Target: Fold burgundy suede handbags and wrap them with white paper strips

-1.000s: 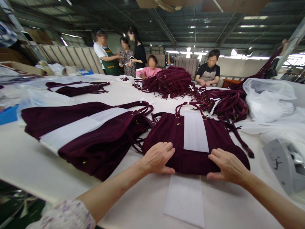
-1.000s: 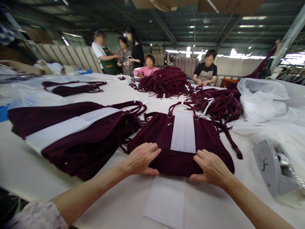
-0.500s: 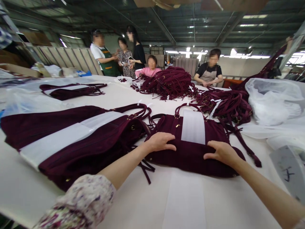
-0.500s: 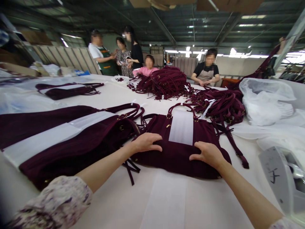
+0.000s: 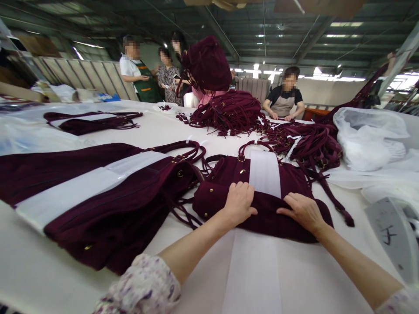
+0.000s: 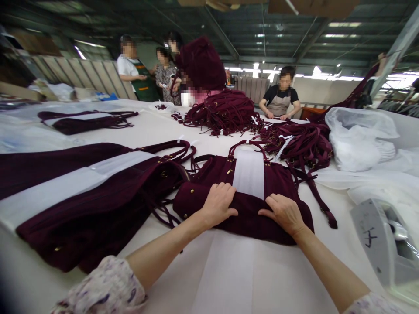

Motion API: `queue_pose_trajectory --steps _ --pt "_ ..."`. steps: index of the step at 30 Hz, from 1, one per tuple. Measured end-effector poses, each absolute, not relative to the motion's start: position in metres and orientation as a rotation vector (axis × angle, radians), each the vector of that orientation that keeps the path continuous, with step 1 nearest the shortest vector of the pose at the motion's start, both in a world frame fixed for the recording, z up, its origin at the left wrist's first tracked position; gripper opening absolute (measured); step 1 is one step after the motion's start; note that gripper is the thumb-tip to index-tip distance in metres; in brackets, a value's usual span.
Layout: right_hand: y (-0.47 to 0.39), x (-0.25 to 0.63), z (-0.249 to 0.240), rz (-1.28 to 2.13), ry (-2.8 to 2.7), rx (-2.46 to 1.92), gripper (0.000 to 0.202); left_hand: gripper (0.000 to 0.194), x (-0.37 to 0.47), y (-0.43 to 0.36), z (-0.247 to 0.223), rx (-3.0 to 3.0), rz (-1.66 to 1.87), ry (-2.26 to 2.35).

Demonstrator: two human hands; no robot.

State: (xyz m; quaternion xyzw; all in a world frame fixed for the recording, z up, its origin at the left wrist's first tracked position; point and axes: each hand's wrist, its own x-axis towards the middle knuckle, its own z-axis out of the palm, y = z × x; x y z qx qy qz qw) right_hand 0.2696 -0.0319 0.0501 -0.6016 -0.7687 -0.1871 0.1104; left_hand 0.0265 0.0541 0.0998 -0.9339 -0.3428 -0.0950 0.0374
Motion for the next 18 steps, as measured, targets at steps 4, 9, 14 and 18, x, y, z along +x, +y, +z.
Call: queue_pose_trajectory --steps 4,9,14,18 --pt "-0.035 0.272 0.076 -0.156 -2.312 -1.808 0.030 0.051 0.029 0.056 0.090 -2.835 -0.326 -1.052" --pt "-0.053 0.283 0.108 0.363 -2.379 -1.968 0.063 0.047 0.016 0.060 0.085 -2.818 -0.426 -0.899" --pt "-0.080 0.292 0.072 -0.243 -2.418 -1.955 0.039 0.023 0.003 0.061 0.074 -2.789 -0.523 -0.605" --pt "-0.096 0.302 0.036 -0.587 -2.413 -1.573 0.047 0.012 -0.004 0.060 0.065 -2.757 -0.535 -0.416"
